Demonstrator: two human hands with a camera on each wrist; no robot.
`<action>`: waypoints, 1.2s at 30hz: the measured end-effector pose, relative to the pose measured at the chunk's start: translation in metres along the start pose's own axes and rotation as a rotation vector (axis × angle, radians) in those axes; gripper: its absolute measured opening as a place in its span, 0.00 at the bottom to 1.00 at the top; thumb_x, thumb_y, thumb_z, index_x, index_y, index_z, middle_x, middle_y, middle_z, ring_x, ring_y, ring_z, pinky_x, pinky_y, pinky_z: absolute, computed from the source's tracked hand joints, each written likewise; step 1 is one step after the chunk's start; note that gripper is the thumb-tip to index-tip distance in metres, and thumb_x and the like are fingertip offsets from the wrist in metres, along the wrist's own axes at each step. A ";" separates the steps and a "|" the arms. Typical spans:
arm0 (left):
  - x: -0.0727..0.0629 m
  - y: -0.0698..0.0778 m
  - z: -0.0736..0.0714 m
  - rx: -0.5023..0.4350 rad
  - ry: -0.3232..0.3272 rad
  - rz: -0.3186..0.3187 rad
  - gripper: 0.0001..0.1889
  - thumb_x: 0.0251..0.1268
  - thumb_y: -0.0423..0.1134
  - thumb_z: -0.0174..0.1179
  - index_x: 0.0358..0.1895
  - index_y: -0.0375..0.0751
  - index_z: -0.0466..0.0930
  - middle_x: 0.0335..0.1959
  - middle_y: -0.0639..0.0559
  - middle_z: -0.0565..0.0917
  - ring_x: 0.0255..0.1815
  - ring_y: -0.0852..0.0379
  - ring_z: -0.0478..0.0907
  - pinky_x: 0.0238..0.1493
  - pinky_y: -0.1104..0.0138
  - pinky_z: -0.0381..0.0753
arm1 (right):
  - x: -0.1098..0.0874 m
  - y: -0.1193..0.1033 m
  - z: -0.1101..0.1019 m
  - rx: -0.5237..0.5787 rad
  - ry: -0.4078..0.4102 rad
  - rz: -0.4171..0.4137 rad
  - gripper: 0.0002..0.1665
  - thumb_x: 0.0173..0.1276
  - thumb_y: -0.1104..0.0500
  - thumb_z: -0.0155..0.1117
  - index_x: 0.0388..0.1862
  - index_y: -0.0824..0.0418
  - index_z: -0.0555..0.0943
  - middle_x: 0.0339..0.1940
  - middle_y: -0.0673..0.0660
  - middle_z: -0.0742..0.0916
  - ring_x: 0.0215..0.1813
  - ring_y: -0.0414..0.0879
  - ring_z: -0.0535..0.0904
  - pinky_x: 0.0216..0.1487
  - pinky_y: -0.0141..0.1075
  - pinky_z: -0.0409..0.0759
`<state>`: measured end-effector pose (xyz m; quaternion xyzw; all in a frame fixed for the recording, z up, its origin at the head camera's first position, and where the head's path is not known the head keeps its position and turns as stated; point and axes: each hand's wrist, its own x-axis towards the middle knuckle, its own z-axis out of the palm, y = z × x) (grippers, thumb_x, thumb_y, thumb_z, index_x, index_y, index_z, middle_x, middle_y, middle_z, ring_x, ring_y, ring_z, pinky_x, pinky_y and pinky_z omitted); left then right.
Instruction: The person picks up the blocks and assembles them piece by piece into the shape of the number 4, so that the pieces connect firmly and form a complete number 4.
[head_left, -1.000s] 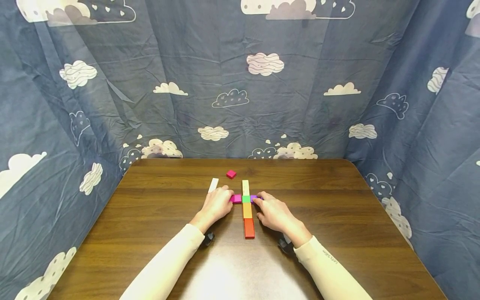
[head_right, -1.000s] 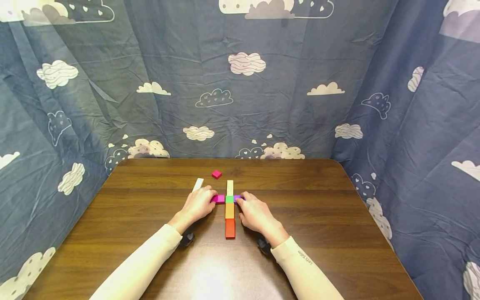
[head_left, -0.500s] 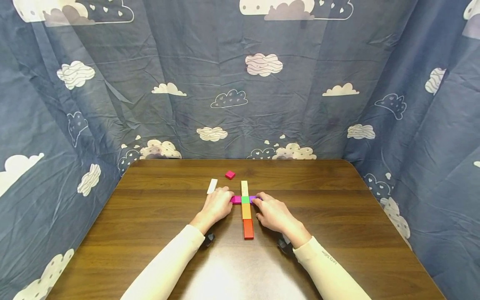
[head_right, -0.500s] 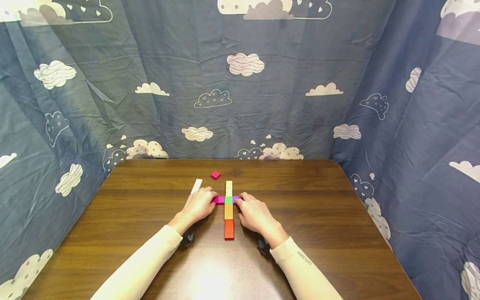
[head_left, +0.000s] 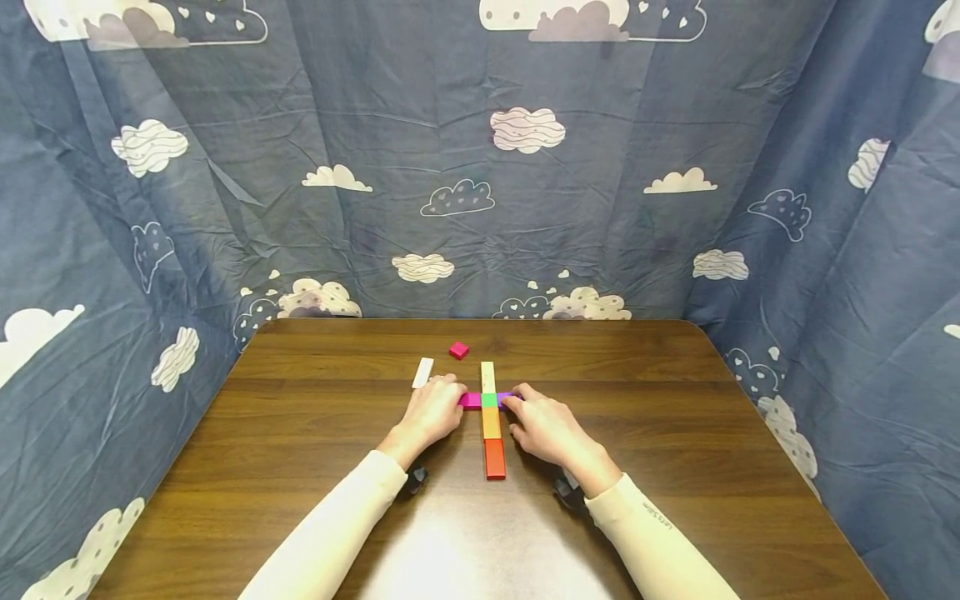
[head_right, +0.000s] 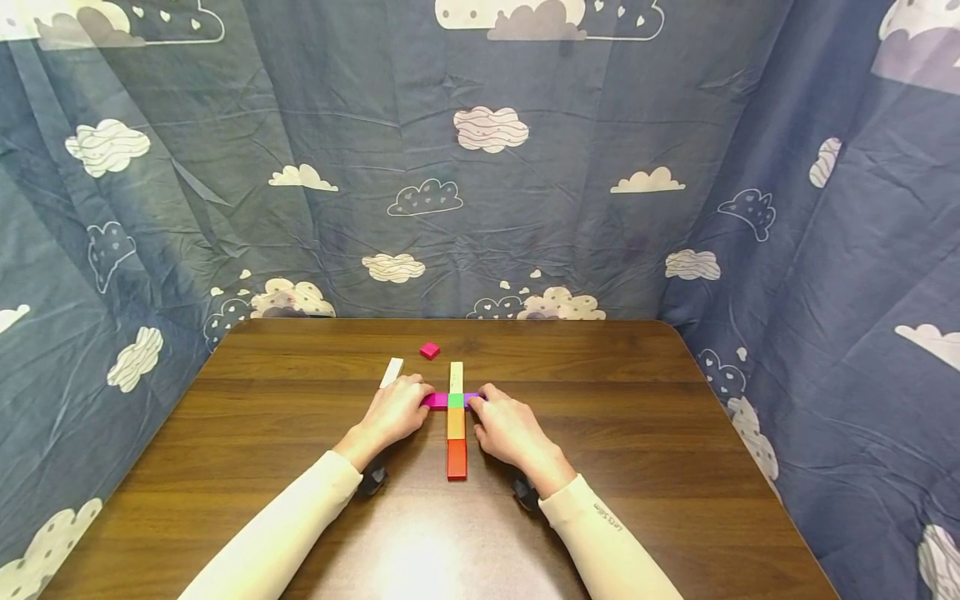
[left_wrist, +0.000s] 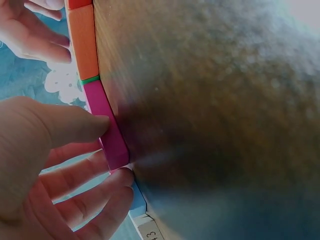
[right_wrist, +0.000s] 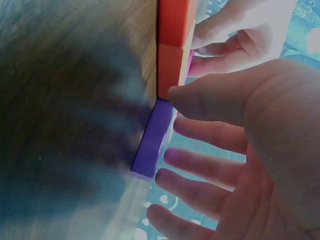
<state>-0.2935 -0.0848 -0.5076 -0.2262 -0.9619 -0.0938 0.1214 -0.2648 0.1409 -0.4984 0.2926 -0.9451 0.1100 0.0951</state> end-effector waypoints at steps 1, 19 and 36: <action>0.000 0.000 0.000 0.000 -0.001 -0.001 0.09 0.55 0.32 0.65 0.39 0.44 0.89 0.32 0.52 0.79 0.39 0.46 0.81 0.37 0.52 0.80 | 0.000 0.000 0.000 0.006 0.006 -0.002 0.21 0.61 0.59 0.73 0.55 0.57 0.83 0.54 0.56 0.81 0.48 0.54 0.83 0.39 0.53 0.82; -0.002 -0.002 0.000 -0.044 0.013 -0.002 0.09 0.56 0.36 0.68 0.41 0.46 0.88 0.32 0.53 0.78 0.36 0.48 0.79 0.34 0.54 0.79 | -0.002 0.000 0.000 0.008 0.006 -0.019 0.22 0.61 0.59 0.73 0.55 0.58 0.83 0.53 0.58 0.81 0.53 0.55 0.80 0.46 0.54 0.81; -0.003 -0.003 0.000 -0.060 0.016 -0.003 0.10 0.56 0.36 0.68 0.42 0.46 0.88 0.33 0.53 0.78 0.38 0.47 0.79 0.34 0.53 0.79 | -0.001 0.001 -0.001 -0.006 -0.012 -0.020 0.24 0.61 0.58 0.74 0.56 0.58 0.83 0.54 0.58 0.81 0.54 0.55 0.81 0.47 0.54 0.82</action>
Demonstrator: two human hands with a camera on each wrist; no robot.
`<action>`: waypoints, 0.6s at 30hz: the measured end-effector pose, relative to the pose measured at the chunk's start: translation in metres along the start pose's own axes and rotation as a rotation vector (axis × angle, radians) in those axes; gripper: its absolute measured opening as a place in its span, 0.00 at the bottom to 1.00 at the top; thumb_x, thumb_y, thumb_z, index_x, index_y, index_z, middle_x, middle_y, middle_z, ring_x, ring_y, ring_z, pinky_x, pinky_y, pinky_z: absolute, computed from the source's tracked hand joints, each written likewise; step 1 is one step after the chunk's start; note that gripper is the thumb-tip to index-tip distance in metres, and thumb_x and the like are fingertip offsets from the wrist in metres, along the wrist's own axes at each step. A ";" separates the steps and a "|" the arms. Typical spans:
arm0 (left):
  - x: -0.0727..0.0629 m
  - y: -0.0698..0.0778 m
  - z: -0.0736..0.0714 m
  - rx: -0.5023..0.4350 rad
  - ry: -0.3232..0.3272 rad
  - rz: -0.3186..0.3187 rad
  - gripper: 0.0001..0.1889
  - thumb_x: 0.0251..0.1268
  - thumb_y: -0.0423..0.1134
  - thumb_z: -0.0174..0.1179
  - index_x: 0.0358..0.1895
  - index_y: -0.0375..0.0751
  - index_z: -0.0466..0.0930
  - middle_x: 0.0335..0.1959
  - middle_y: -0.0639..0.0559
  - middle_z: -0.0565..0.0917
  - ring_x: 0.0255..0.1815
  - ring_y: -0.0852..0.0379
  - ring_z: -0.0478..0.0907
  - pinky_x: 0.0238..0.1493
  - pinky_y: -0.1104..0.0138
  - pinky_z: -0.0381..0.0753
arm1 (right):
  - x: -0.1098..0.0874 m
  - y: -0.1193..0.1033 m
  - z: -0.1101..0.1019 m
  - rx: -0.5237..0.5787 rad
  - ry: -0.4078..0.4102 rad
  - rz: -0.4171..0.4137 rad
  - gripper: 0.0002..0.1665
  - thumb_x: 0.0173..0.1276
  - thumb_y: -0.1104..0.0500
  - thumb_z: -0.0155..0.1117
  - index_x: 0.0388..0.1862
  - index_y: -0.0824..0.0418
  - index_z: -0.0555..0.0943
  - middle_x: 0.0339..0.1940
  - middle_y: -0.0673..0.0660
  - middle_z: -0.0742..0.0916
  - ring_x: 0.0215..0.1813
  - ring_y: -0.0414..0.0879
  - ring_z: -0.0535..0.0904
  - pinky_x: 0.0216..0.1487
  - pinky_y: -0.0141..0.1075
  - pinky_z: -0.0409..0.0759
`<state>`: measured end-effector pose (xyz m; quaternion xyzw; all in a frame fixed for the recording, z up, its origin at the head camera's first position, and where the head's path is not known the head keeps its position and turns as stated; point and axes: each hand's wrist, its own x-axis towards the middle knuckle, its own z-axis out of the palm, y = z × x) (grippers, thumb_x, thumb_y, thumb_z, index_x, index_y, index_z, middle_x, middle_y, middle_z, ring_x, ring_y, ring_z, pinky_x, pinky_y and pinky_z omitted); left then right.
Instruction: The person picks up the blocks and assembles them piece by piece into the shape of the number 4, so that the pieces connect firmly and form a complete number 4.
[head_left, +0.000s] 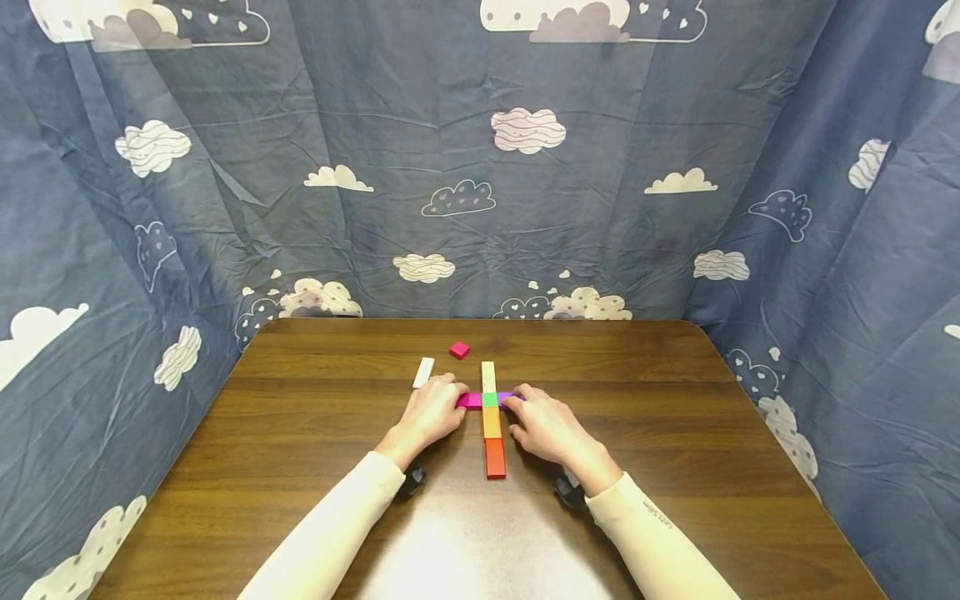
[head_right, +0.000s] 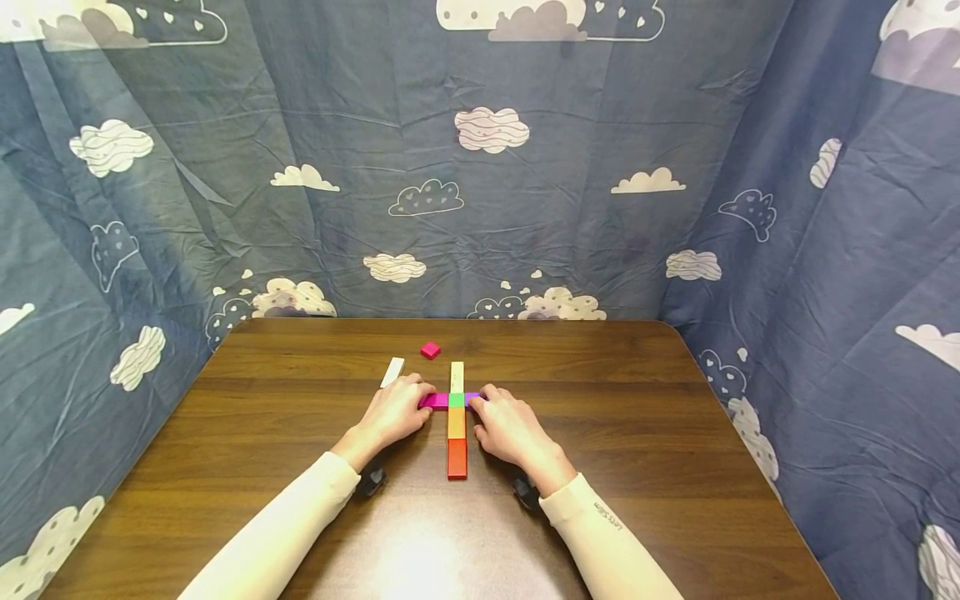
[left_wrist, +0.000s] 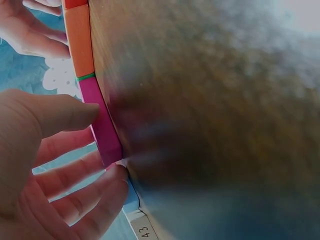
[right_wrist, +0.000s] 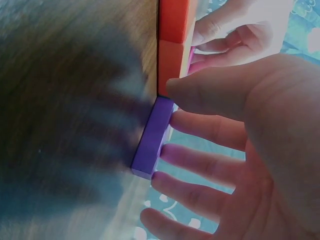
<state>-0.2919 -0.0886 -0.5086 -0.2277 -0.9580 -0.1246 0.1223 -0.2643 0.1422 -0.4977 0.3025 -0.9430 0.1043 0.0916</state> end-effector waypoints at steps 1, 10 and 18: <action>0.000 0.000 0.000 -0.002 0.004 0.002 0.10 0.55 0.36 0.68 0.42 0.46 0.88 0.33 0.53 0.78 0.38 0.47 0.79 0.34 0.53 0.79 | 0.000 0.000 0.000 0.000 -0.001 0.000 0.24 0.61 0.58 0.74 0.56 0.58 0.83 0.55 0.58 0.81 0.54 0.56 0.81 0.47 0.54 0.82; 0.000 -0.004 -0.006 -0.047 -0.007 -0.007 0.14 0.59 0.39 0.67 0.48 0.46 0.88 0.38 0.53 0.81 0.42 0.49 0.81 0.37 0.53 0.81 | 0.000 0.001 -0.001 -0.004 -0.012 0.004 0.24 0.61 0.57 0.74 0.56 0.59 0.83 0.55 0.58 0.81 0.55 0.55 0.81 0.48 0.53 0.81; 0.007 -0.017 -0.022 -0.115 0.007 -0.044 0.14 0.61 0.37 0.64 0.50 0.43 0.88 0.44 0.50 0.83 0.45 0.46 0.83 0.43 0.51 0.81 | -0.002 -0.001 -0.003 0.012 -0.016 -0.001 0.23 0.60 0.57 0.74 0.55 0.59 0.83 0.55 0.59 0.81 0.55 0.55 0.80 0.51 0.53 0.81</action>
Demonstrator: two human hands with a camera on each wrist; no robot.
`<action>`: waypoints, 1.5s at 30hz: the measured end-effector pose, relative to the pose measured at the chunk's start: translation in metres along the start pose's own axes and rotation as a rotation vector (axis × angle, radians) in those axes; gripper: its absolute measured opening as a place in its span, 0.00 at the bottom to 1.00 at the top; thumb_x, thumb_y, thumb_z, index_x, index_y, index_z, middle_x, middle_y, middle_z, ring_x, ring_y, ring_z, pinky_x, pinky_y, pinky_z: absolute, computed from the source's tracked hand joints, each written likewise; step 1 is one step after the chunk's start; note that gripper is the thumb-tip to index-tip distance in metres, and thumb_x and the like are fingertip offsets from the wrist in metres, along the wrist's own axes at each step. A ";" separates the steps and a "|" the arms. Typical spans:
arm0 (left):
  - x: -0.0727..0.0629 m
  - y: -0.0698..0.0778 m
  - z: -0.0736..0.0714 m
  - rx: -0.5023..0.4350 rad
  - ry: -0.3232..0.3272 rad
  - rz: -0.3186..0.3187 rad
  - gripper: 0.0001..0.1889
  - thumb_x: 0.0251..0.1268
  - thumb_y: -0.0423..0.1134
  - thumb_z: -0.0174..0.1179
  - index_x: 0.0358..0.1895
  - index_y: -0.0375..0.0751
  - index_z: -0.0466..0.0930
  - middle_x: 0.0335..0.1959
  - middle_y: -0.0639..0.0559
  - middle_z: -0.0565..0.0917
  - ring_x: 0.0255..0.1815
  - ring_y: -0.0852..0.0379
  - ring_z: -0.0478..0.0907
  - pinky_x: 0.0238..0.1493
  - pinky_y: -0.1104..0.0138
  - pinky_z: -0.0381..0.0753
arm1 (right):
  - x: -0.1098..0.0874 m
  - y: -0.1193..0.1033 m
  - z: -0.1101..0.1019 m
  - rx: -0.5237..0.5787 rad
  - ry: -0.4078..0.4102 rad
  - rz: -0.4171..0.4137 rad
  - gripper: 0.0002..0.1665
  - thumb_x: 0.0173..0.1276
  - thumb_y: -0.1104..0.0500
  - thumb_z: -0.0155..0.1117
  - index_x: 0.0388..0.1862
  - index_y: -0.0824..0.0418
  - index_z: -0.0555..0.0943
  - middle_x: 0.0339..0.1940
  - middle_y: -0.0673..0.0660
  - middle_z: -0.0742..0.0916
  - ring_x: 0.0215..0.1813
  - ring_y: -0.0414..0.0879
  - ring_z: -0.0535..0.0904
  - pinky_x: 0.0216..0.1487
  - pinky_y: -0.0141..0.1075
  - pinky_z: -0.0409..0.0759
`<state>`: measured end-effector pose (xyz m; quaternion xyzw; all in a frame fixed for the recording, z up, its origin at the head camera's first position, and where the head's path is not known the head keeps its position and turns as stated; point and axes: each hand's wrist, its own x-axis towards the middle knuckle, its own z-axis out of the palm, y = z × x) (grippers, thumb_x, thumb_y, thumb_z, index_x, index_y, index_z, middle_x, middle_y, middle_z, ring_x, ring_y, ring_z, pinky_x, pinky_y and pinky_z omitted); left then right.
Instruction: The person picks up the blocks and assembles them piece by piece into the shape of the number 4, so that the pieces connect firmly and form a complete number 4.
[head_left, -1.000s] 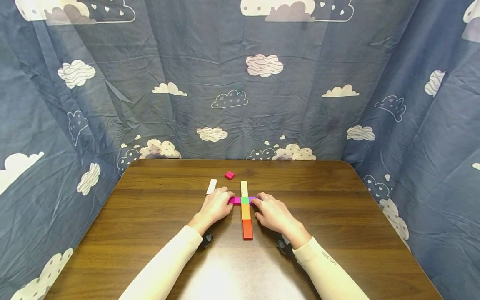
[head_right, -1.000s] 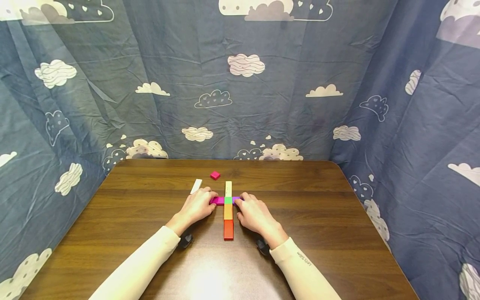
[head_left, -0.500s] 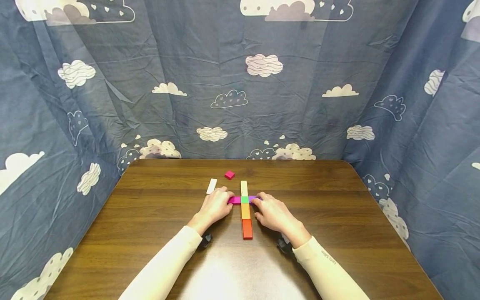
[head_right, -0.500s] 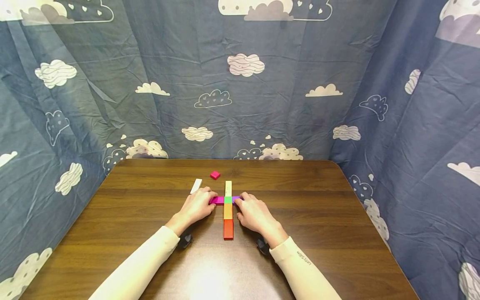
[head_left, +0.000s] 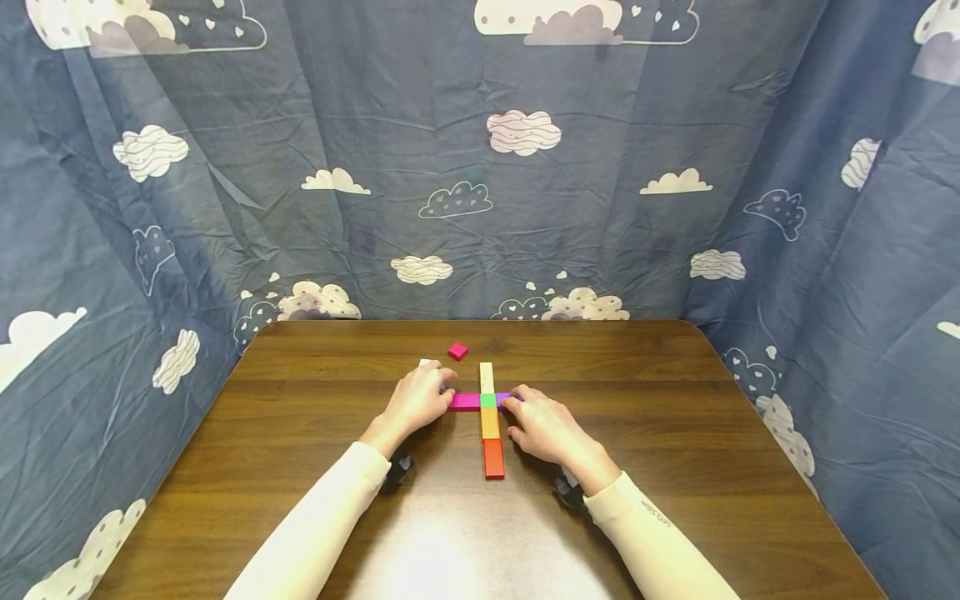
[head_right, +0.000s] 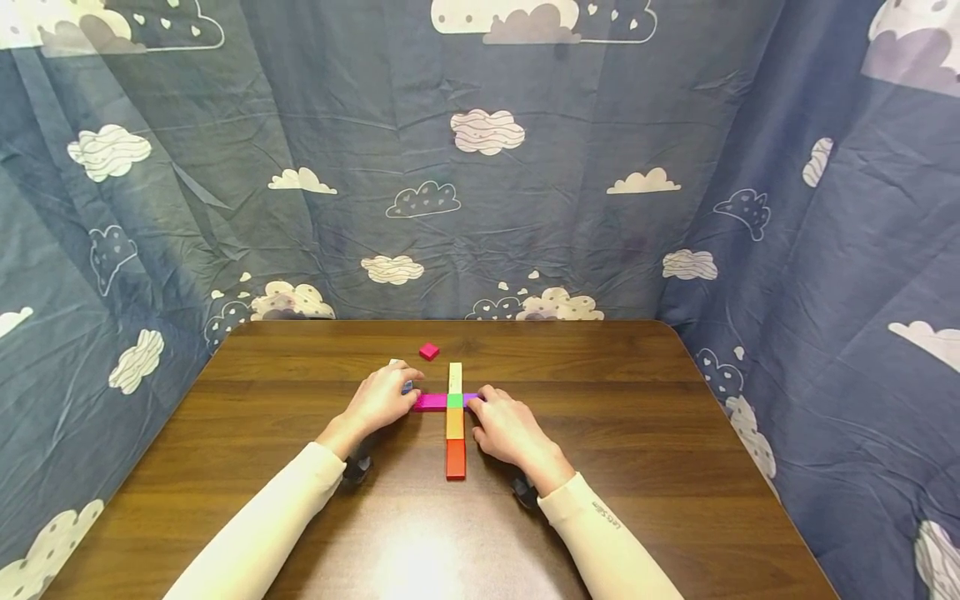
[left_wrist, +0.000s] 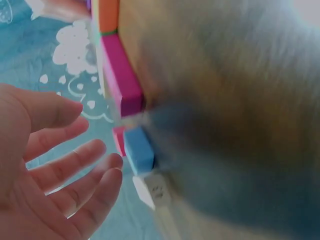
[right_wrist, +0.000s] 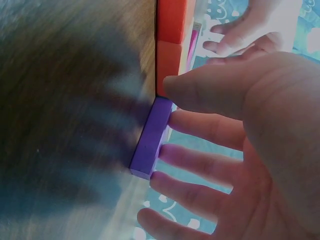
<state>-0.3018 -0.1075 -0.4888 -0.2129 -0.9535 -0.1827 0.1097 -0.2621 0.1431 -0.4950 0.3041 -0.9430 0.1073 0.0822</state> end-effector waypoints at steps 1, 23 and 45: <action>0.001 -0.002 -0.003 -0.003 0.003 0.002 0.15 0.61 0.35 0.64 0.50 0.42 0.87 0.44 0.49 0.83 0.45 0.46 0.83 0.44 0.51 0.81 | 0.000 0.000 0.000 0.002 -0.001 -0.002 0.23 0.60 0.58 0.74 0.55 0.60 0.83 0.55 0.59 0.81 0.55 0.55 0.80 0.51 0.53 0.81; 0.001 -0.031 0.003 0.017 -0.095 -0.136 0.19 0.60 0.44 0.70 0.56 0.46 0.86 0.64 0.40 0.73 0.69 0.39 0.64 0.56 0.42 0.68 | -0.001 -0.001 0.001 -0.014 -0.012 0.009 0.24 0.61 0.56 0.74 0.56 0.59 0.82 0.56 0.59 0.81 0.56 0.56 0.80 0.52 0.53 0.80; -0.001 -0.034 0.004 0.012 -0.067 -0.105 0.16 0.60 0.42 0.71 0.51 0.46 0.87 0.64 0.39 0.73 0.68 0.38 0.65 0.55 0.42 0.70 | -0.001 -0.002 0.002 -0.006 0.003 -0.002 0.24 0.60 0.58 0.74 0.56 0.58 0.83 0.55 0.59 0.81 0.56 0.56 0.80 0.51 0.53 0.80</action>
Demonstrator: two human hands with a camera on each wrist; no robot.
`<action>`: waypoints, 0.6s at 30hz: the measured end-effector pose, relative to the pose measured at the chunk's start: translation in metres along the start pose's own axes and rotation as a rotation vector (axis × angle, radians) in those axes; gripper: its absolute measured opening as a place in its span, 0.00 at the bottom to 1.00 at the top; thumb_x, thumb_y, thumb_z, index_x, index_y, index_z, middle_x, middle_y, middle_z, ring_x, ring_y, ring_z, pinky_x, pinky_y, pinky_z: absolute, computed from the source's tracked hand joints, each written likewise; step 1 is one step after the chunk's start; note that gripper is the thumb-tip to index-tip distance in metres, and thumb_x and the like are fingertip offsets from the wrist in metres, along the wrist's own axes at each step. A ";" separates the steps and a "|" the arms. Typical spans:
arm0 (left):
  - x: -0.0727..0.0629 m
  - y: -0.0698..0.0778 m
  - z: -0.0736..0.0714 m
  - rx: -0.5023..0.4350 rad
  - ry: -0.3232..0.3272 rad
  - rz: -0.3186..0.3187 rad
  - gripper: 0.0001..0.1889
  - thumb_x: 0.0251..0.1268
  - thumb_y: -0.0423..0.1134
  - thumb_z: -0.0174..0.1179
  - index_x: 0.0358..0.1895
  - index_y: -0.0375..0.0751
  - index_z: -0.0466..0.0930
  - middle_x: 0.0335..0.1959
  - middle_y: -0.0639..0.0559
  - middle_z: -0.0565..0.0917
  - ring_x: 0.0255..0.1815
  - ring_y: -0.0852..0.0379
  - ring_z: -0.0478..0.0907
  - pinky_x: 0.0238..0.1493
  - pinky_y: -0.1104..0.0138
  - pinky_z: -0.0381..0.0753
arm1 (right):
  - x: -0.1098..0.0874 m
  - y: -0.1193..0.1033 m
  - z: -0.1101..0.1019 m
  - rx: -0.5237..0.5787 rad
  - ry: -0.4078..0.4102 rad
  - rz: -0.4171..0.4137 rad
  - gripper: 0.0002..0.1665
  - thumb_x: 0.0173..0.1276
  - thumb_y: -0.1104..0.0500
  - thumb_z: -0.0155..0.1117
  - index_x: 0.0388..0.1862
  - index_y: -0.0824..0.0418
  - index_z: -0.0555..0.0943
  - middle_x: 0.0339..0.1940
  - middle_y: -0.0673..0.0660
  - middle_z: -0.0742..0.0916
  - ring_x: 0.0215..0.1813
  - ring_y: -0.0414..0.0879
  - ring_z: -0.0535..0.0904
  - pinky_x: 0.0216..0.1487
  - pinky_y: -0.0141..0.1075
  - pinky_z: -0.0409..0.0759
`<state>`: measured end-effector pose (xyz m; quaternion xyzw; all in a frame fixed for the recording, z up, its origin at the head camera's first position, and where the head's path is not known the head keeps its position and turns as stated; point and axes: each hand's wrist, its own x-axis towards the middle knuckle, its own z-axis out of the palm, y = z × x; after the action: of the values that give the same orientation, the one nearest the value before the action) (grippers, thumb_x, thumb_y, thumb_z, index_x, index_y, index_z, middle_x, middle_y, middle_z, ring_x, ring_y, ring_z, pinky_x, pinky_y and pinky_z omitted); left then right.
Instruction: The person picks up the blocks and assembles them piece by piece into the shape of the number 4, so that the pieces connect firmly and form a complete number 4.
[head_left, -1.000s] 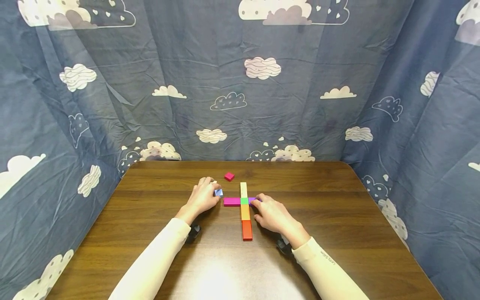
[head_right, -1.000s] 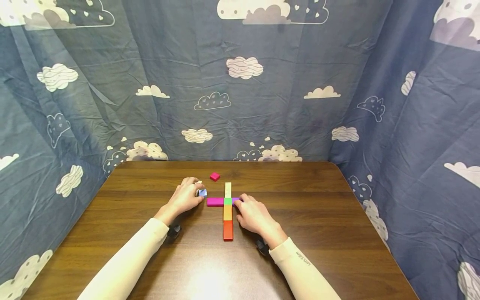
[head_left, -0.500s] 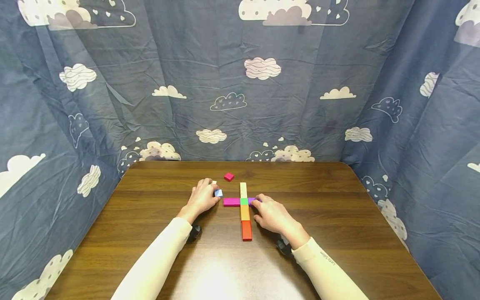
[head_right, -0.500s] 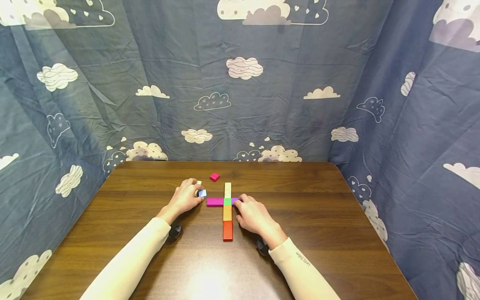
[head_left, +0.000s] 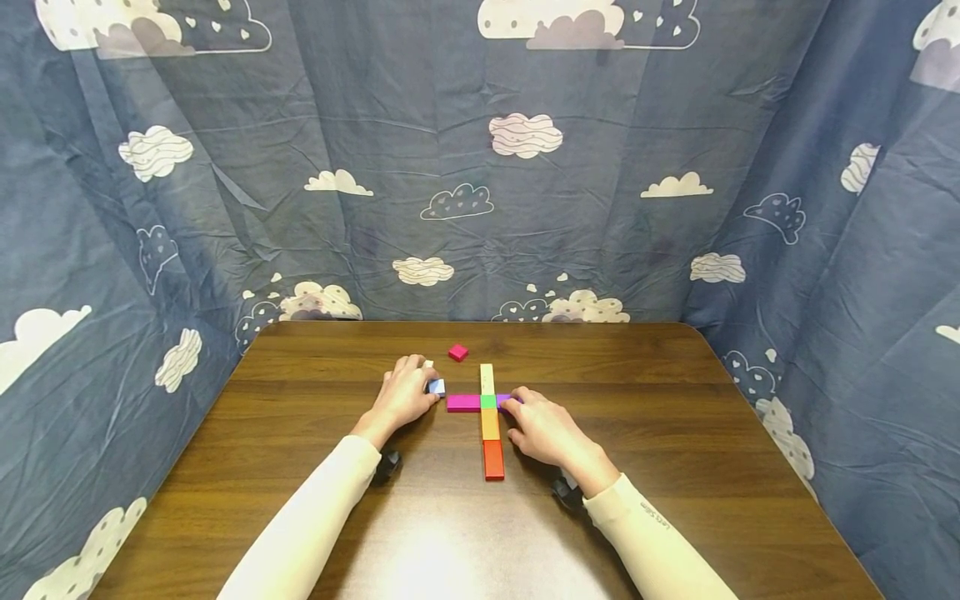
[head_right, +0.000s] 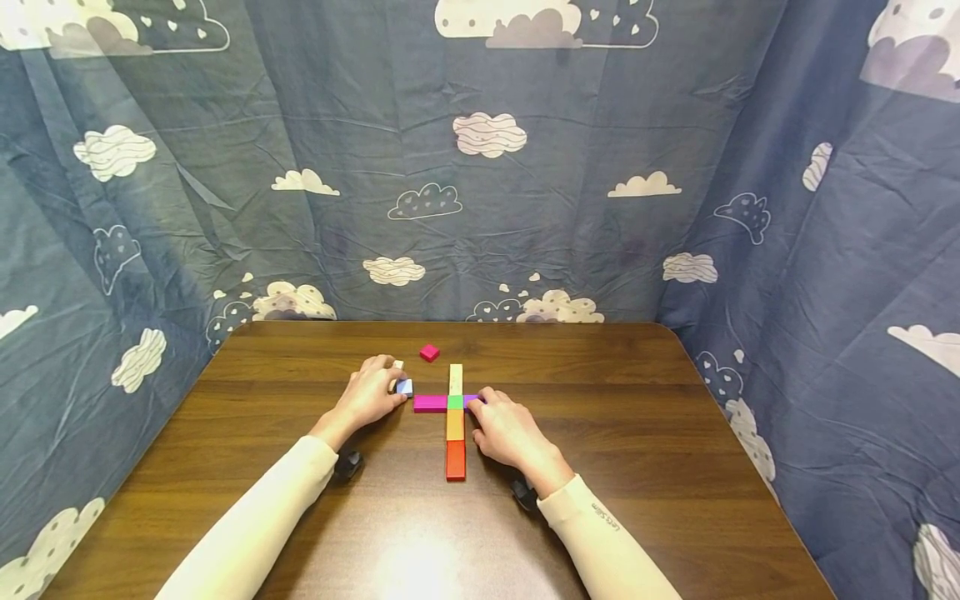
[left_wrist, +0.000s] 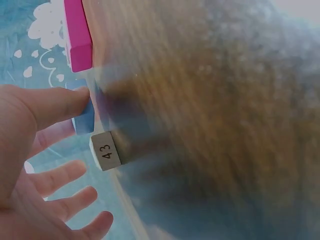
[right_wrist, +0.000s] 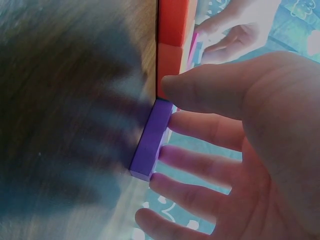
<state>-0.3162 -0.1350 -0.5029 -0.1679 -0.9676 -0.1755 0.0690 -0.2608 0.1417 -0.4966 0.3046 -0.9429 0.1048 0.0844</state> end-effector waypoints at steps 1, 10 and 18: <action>-0.001 0.000 0.000 0.001 -0.005 0.002 0.16 0.60 0.42 0.71 0.51 0.47 0.87 0.65 0.39 0.73 0.68 0.38 0.64 0.56 0.42 0.69 | 0.000 0.000 0.000 0.001 -0.001 0.001 0.24 0.60 0.58 0.74 0.56 0.59 0.83 0.55 0.59 0.81 0.56 0.56 0.80 0.51 0.53 0.80; -0.007 0.003 -0.001 0.013 -0.016 0.029 0.15 0.58 0.42 0.73 0.48 0.49 0.87 0.67 0.38 0.72 0.70 0.37 0.63 0.56 0.41 0.69 | 0.000 0.000 0.000 0.001 0.006 -0.002 0.23 0.59 0.58 0.75 0.54 0.59 0.82 0.54 0.59 0.81 0.55 0.56 0.80 0.49 0.53 0.81; -0.010 0.002 0.001 0.012 -0.037 0.024 0.14 0.58 0.44 0.73 0.47 0.51 0.88 0.69 0.39 0.71 0.71 0.38 0.62 0.58 0.41 0.69 | 0.000 -0.001 -0.001 0.005 0.006 -0.003 0.23 0.60 0.58 0.75 0.54 0.59 0.82 0.54 0.59 0.81 0.55 0.56 0.80 0.50 0.53 0.80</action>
<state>-0.3067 -0.1360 -0.5046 -0.1825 -0.9676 -0.1658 0.0540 -0.2599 0.1412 -0.4958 0.3058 -0.9420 0.1081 0.0868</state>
